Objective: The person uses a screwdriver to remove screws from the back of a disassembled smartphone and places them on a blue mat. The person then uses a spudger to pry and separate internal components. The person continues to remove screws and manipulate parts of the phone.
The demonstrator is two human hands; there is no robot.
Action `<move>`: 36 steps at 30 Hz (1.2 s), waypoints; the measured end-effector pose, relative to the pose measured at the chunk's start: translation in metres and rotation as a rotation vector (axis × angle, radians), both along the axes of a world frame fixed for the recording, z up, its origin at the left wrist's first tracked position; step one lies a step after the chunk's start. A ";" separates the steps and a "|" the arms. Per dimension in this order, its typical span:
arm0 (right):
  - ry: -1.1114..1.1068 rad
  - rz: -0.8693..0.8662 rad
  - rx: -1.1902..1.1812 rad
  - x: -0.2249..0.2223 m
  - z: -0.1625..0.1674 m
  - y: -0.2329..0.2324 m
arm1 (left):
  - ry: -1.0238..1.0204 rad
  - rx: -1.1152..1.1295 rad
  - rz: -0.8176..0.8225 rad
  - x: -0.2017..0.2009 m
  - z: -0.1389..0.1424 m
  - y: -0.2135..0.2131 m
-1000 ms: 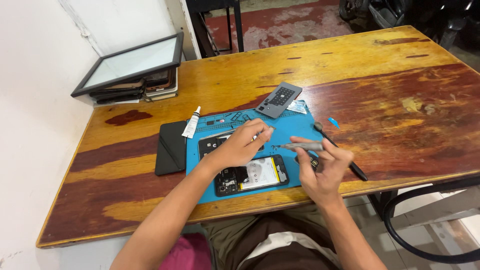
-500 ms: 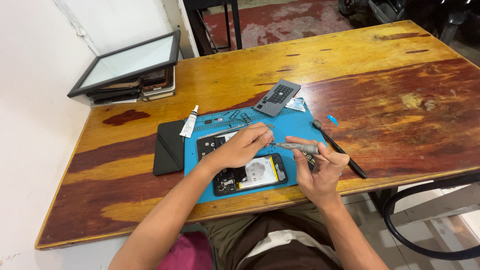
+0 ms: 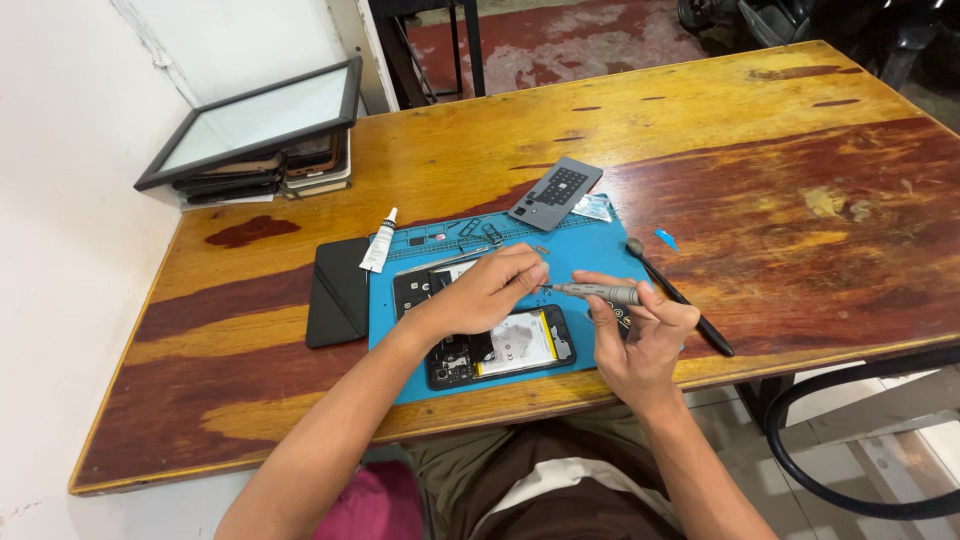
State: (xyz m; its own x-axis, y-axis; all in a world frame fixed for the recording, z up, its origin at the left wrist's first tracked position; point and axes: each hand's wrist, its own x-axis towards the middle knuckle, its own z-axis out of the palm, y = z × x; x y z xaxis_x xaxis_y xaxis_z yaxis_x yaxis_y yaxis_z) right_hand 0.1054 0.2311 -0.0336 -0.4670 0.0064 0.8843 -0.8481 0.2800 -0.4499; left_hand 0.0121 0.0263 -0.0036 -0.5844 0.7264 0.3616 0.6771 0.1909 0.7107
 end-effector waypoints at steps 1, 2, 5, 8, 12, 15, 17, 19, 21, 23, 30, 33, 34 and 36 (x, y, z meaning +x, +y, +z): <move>0.006 -0.005 0.004 0.000 0.000 0.000 | 0.000 -0.002 -0.001 0.000 0.000 0.000; 0.013 -0.009 0.008 0.000 0.001 -0.001 | -0.001 -0.004 -0.002 0.000 -0.001 0.000; 0.032 -0.015 0.024 -0.001 0.002 -0.001 | 0.015 0.019 -0.014 -0.001 -0.001 0.001; -0.004 -0.023 -0.020 0.002 0.001 0.000 | 0.039 0.026 -0.045 0.000 -0.001 0.001; -0.041 -0.033 -0.057 0.008 -0.002 0.005 | 0.073 -0.027 0.008 0.001 0.002 0.000; -0.027 -0.009 -0.067 0.007 -0.003 0.004 | 0.223 -0.048 0.031 0.005 0.005 -0.003; 0.015 -0.046 -0.015 0.007 -0.001 0.004 | 0.238 -0.083 0.031 0.005 0.007 -0.005; 0.018 -0.029 -0.008 0.007 0.002 0.003 | 0.243 -0.109 0.035 0.006 0.009 -0.005; 0.035 -0.031 0.008 0.008 0.005 0.002 | 0.236 -0.127 0.045 0.007 0.010 -0.005; 0.068 -0.050 0.034 0.008 0.008 0.001 | 0.232 -0.132 0.047 0.008 0.010 -0.004; 0.069 -0.100 0.071 0.009 0.015 -0.001 | 0.226 -0.157 0.059 0.009 0.011 -0.004; 0.060 -0.129 0.110 0.009 0.017 -0.002 | 0.215 -0.175 0.056 0.008 0.012 -0.005; 0.057 -0.133 0.128 0.009 0.018 -0.002 | 0.215 -0.172 0.055 0.008 0.012 -0.005; 0.061 -0.141 0.152 0.009 0.020 -0.002 | 0.217 -0.164 0.051 0.009 0.012 -0.005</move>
State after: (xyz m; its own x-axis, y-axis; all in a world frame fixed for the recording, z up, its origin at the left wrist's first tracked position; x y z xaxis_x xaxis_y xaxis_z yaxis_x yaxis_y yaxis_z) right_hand 0.1148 0.2293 -0.0134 -0.4164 -0.0676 0.9066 -0.8199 0.4588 -0.3424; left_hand 0.0206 0.0217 0.0085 -0.5436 0.7571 0.3624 0.7965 0.3291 0.5071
